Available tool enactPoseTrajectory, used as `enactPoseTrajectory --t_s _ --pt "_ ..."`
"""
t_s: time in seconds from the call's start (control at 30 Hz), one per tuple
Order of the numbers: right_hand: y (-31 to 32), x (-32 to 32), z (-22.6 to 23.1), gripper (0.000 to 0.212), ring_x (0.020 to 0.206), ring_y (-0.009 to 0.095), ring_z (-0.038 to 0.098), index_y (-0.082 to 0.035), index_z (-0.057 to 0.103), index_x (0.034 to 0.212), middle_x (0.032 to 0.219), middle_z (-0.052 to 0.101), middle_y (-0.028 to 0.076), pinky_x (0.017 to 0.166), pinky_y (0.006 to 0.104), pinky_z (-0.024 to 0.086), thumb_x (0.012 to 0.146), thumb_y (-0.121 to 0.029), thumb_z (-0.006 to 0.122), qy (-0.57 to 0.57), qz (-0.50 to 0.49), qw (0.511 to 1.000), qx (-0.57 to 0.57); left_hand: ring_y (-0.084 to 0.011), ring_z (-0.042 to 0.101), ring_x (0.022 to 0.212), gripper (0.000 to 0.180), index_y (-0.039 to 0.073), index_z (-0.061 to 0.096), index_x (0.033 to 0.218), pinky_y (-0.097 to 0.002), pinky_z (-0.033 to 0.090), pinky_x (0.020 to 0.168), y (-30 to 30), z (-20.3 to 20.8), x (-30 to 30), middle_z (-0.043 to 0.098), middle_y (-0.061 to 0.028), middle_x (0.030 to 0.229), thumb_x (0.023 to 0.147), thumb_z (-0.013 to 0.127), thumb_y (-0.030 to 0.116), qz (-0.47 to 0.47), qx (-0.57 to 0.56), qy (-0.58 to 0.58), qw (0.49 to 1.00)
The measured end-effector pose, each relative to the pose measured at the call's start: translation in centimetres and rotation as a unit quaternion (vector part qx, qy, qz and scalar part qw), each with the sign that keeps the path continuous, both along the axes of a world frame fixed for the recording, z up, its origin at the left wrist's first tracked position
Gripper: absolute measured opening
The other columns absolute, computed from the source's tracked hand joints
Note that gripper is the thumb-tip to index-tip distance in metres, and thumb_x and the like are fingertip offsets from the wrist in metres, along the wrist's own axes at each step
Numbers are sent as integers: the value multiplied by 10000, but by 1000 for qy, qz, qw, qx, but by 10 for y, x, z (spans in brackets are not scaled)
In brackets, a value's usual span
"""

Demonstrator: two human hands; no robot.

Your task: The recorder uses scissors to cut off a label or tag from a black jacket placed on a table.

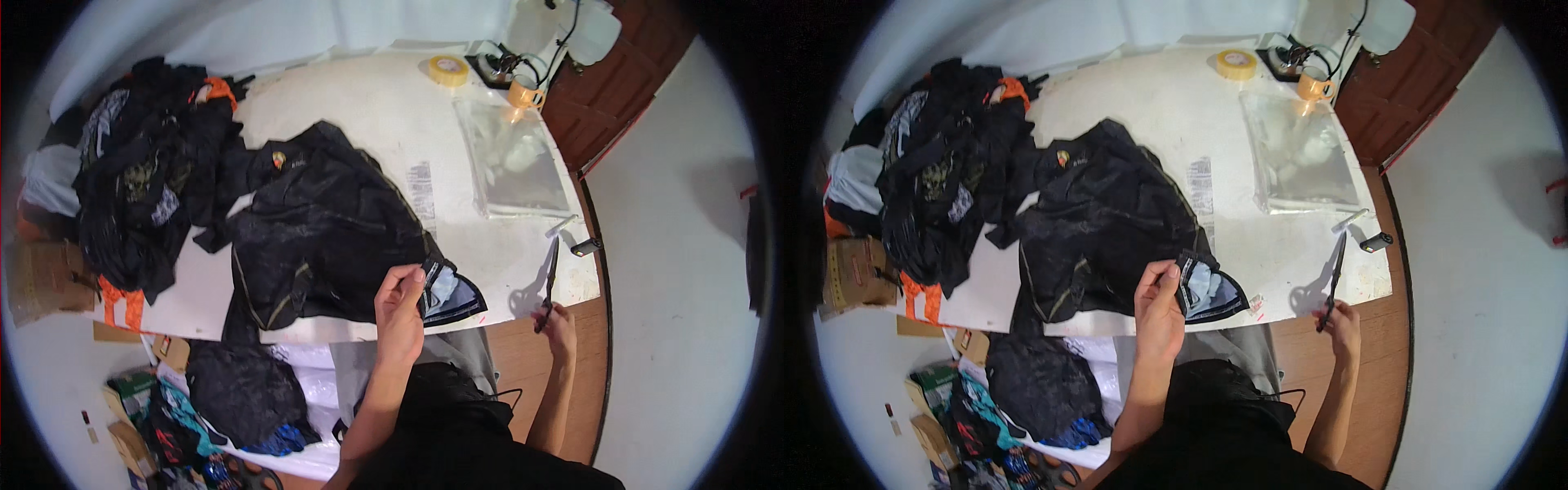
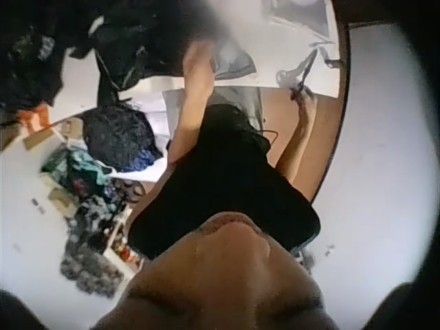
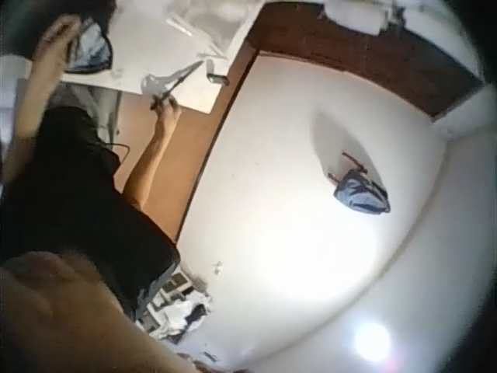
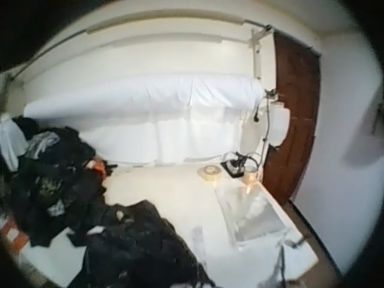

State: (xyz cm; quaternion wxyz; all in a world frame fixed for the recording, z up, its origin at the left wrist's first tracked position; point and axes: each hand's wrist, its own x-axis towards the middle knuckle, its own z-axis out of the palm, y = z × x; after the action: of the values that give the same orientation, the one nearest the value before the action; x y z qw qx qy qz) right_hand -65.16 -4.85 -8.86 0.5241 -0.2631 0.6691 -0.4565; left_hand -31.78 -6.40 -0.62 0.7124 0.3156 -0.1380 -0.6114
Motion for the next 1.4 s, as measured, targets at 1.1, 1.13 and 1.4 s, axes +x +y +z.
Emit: enactPoseTrajectory --t_s 1.1,1.13,1.4 --pt "5 65 114 459 441 126 427 -82 532 772 562 460 -14 414 242 259 551 -239 902 589 256 571 -511 -149 658 959 266 2 507 1148 -236 501 852 29 42 9 681 -186 1053 903 584 -66 -3 -66 12 998" --pt "3 65 115 459 441 126 427 -82 532 772 562 460 -14 414 242 259 551 -239 902 590 257 572 -509 -149 658 959 266 2 507 1148 -236 501 852 30 42 10 681 -186 1053 903 584 -66 -4 -65 14 998" --pt "-4 63 126 453 483 143 477 -98 548 788 620 526 -5 445 262 324 551 -226 913 604 267 516 -546 -160 672 938 280 -7 489 1169 -251 526 833 32 48 12 684 -191 1041 908 572 -66 -5 -82 29 996"
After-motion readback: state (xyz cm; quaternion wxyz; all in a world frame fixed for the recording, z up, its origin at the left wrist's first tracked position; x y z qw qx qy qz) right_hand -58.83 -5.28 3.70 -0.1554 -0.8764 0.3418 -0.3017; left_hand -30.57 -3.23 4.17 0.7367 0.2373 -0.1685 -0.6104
